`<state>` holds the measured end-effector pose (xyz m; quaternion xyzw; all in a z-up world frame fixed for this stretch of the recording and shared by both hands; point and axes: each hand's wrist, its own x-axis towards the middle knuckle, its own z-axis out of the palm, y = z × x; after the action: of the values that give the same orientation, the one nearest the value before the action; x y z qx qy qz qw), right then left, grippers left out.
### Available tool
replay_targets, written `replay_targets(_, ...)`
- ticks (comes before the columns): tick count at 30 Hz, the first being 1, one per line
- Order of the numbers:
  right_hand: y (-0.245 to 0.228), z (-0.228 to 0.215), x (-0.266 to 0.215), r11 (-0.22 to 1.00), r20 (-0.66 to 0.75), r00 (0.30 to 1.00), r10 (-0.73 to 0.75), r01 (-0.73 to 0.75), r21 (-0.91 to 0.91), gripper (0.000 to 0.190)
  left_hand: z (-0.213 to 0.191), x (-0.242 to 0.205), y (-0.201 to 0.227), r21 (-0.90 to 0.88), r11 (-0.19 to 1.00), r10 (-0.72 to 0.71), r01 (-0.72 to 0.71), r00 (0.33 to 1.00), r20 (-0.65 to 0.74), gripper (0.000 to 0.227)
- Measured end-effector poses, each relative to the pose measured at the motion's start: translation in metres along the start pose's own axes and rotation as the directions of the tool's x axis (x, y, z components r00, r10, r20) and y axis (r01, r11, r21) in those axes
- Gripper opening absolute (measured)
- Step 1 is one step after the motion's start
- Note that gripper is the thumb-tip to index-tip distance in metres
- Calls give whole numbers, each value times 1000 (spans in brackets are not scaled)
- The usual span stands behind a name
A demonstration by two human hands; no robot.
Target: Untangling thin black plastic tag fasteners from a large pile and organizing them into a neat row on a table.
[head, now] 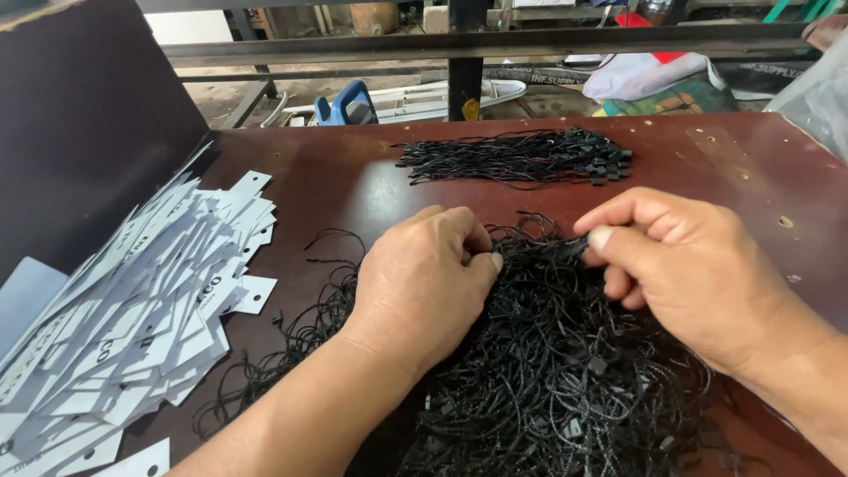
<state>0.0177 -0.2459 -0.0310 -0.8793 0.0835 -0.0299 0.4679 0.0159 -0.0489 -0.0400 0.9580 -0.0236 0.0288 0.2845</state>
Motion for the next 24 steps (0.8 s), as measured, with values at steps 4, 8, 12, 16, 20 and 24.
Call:
replay_targets(4, 5, -3, 5, 988, -76, 996, -39, 50, 146, 21, 4, 1, -4, 25, 999, 37, -36, 999, -27, 14)
replay_targets(8, -10, -13, -4, 983, -117, 992, -39, 18, -182, 24, 7, 2, -7, 33, 996, 81, -79, 995, -54, 13)
replay_targets(12, -8, -21, 1, 971, -123, 980, -154, 127, -202, 18, 3, 1, -3, 29, 998, 56, -56, 998, -28, 13)
replay_targets(16, 1, -33, 20, 916, -144, 912, -385, 359, -177, 9, 6, 1, -6, 69, 992, 104, -102, 994, -26, 20)
replay_targets(20, -13, -34, 21, 914, -16, 923, -385, 384, 130, 8, -22, -3, 18, 33, 994, 111, -108, 984, -140, 35)
replay_targets(24, -29, -30, 24, 899, 30, 903, -428, 422, 119, 10, -35, 5, 51, -270, 921, 248, -282, 956, -156, 82)
